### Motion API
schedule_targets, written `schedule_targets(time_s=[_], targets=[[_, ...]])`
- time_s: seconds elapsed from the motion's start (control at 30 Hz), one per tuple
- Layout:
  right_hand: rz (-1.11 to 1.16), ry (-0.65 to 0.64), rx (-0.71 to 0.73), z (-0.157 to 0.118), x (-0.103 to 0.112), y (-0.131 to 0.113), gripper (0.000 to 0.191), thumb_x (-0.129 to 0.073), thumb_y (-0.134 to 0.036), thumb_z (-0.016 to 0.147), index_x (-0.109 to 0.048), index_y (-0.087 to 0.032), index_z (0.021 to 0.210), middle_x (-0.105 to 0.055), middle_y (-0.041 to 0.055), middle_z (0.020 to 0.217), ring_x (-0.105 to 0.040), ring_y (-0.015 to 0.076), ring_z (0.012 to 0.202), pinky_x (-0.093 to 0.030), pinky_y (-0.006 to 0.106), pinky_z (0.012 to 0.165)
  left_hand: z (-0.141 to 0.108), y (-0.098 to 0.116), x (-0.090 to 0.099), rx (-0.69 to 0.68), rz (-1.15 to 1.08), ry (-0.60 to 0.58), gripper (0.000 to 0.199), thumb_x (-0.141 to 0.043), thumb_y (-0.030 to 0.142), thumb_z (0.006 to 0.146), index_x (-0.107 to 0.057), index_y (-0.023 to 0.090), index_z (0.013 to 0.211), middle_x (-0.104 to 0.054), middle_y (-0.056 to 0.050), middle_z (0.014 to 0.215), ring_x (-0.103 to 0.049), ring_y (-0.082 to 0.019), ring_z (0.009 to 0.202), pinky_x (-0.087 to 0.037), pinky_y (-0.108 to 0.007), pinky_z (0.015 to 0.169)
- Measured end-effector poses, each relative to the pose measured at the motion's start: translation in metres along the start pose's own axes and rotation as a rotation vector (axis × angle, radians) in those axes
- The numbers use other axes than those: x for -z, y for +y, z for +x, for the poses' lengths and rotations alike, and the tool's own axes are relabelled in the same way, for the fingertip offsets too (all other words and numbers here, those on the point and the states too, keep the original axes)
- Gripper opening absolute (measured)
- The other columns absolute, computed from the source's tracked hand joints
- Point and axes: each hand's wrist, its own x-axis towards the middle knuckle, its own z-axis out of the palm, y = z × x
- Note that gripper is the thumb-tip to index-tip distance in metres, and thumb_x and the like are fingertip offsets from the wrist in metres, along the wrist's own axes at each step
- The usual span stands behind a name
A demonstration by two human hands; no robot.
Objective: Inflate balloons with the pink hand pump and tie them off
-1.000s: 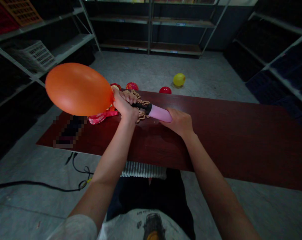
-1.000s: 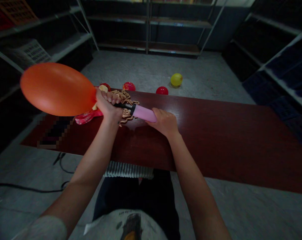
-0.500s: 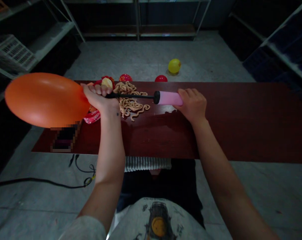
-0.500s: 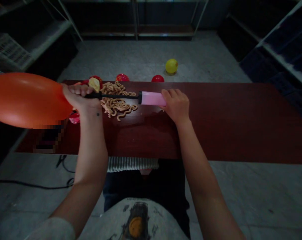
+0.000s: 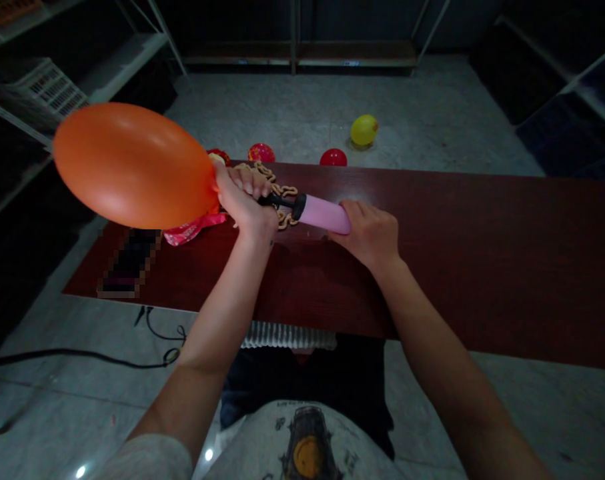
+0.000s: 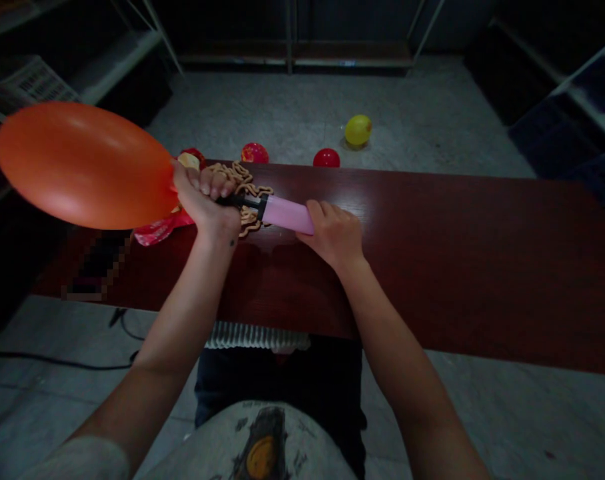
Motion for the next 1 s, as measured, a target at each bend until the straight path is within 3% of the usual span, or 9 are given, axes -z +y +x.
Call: schedule_targets(time_s=[0.1, 0.23, 0.4, 0.57, 0.87, 1.0], targets=[[0.040, -0.043, -0.001, 0.000, -0.005, -0.007, 0.042, -0.066, -0.042, 0.089, -0.071, -0.016, 0.122, -0.077, 0.0141, 0.106, -0.069, 0.0292, 0.091, -0.042, 0.033, 0.069, -0.010, -0.010, -0.005, 0.071, 0.041, -0.039, 0.071, -0.058, 0.071, 0.102, -0.021, 0.022, 0.065, -0.019, 0.006, 0.054, -0.020, -0.011, 0.043, -0.021, -0.028, 0.045], [0.058, -0.048, -0.006, 0.002, -0.009, -0.009, 0.045, -0.068, -0.043, 0.089, -0.071, -0.016, 0.124, -0.079, 0.0145, 0.109, -0.071, 0.0296, 0.092, -0.043, 0.033, 0.070, -0.006, -0.014, -0.001, 0.101, 0.032, -0.029, 0.071, -0.062, 0.070, 0.100, -0.023, 0.023, 0.065, -0.020, 0.007, 0.052, -0.020, -0.010, 0.042, -0.020, -0.028, 0.044], [0.061, 0.025, 0.026, 0.007, -0.008, -0.009, 0.043, -0.065, -0.044, 0.091, -0.073, -0.017, 0.123, -0.079, 0.0137, 0.107, -0.071, 0.0282, 0.094, -0.043, 0.032, 0.072, 0.002, -0.005, 0.001, 0.049, 0.001, -0.047, 0.071, -0.066, 0.064, 0.100, -0.022, 0.023, 0.064, -0.020, 0.007, 0.051, -0.021, -0.010, 0.041, -0.021, -0.028, 0.043], [0.011, 0.061, 0.035, 0.008, -0.005, -0.005, 0.044, -0.058, -0.049, 0.097, -0.074, -0.017, 0.122, -0.078, 0.0128, 0.101, -0.067, 0.0269, 0.092, -0.042, 0.033, 0.073, 0.007, 0.007, 0.001, 0.017, -0.106, 0.027, 0.066, -0.060, 0.056, 0.107, -0.023, 0.022, 0.064, -0.019, 0.007, 0.052, -0.018, -0.009, 0.041, -0.020, -0.026, 0.043], [-0.128, 0.093, 0.016, 0.007, 0.004, 0.029, 0.040, -0.057, -0.043, 0.099, -0.070, -0.019, 0.128, -0.075, 0.0137, 0.106, -0.062, 0.0307, 0.098, -0.040, 0.037, 0.078, 0.051, 0.032, 0.037, -0.083, -0.010, -0.048, 0.068, -0.063, 0.053, 0.104, -0.018, 0.021, 0.064, -0.017, 0.007, 0.052, -0.020, -0.009, 0.041, -0.023, -0.027, 0.045], [-0.150, 0.128, -0.027, 0.005, 0.008, 0.038, 0.037, -0.058, -0.041, 0.098, -0.069, -0.022, 0.128, -0.073, 0.0137, 0.108, -0.060, 0.0328, 0.102, -0.041, 0.039, 0.081, 0.064, 0.047, 0.047, 0.032, 0.044, -0.048, 0.069, -0.060, 0.065, 0.102, -0.023, 0.021, 0.063, -0.016, 0.006, 0.050, -0.025, -0.011, 0.039, -0.025, -0.028, 0.044]])
